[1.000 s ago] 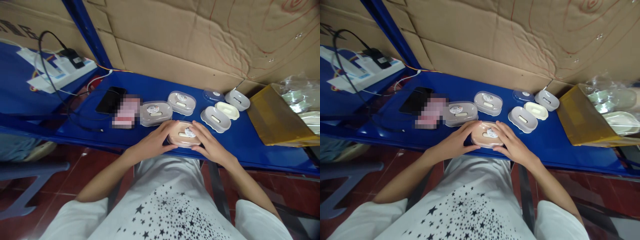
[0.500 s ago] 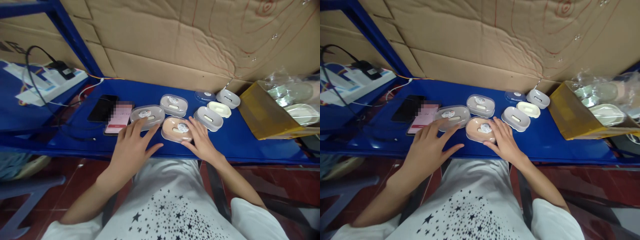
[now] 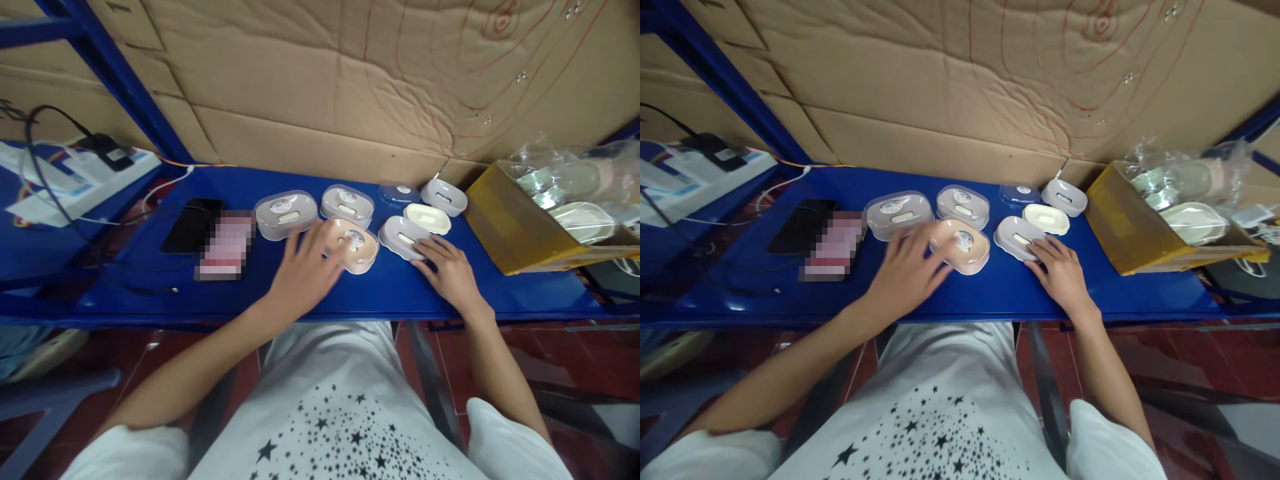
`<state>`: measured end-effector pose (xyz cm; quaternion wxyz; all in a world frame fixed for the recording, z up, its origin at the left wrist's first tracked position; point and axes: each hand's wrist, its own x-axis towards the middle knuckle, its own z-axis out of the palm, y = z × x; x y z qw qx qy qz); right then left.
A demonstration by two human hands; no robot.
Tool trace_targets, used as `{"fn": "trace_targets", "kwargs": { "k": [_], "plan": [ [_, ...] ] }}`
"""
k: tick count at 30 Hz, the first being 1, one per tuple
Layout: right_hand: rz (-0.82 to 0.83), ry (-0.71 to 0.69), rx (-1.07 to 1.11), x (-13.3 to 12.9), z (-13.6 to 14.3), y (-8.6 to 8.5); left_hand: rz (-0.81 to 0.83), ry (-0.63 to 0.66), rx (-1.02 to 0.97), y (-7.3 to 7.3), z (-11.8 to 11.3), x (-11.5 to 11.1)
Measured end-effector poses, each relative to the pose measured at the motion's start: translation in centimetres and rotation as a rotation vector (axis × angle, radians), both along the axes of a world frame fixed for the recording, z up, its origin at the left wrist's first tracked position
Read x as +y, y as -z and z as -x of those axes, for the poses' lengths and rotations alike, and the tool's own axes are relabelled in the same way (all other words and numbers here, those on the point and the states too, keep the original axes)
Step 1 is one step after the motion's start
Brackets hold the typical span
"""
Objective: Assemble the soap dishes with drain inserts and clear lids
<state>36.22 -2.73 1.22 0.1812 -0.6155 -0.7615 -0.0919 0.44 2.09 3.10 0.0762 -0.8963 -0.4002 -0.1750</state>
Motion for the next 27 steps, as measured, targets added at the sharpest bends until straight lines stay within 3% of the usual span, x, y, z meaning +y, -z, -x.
{"fn": "trace_targets", "kwargs": {
  "k": [3, 8, 13, 16, 20, 27],
  "plan": [
    [-0.024, -0.063, 0.101, -1.6, -0.3, 0.6, 0.036, 0.209, 0.005, 0.5, -1.6, -0.5],
    [-0.043, -0.209, 0.364, -3.8, 1.5, 0.3, -0.006, 0.121, -0.058, 0.6, -3.1, 0.3],
    [-0.031, -0.233, 0.563, -5.4, 4.1, 0.5, -0.012, 0.342, -0.161, 2.0, -2.6, -2.6],
    [-0.052, -0.214, 0.617, -5.7, 5.3, 0.6, -0.03, 0.345, -0.208, 3.4, -1.7, -4.7],
    [-0.077, -0.191, 0.65, -5.3, 6.4, 0.8, -0.011, 0.304, -0.206, 4.5, -0.8, -5.8],
    [-0.111, -0.122, 0.598, -4.4, 6.5, 0.8, 0.023, 0.273, -0.122, 4.5, -0.6, -5.8]
  ]
}}
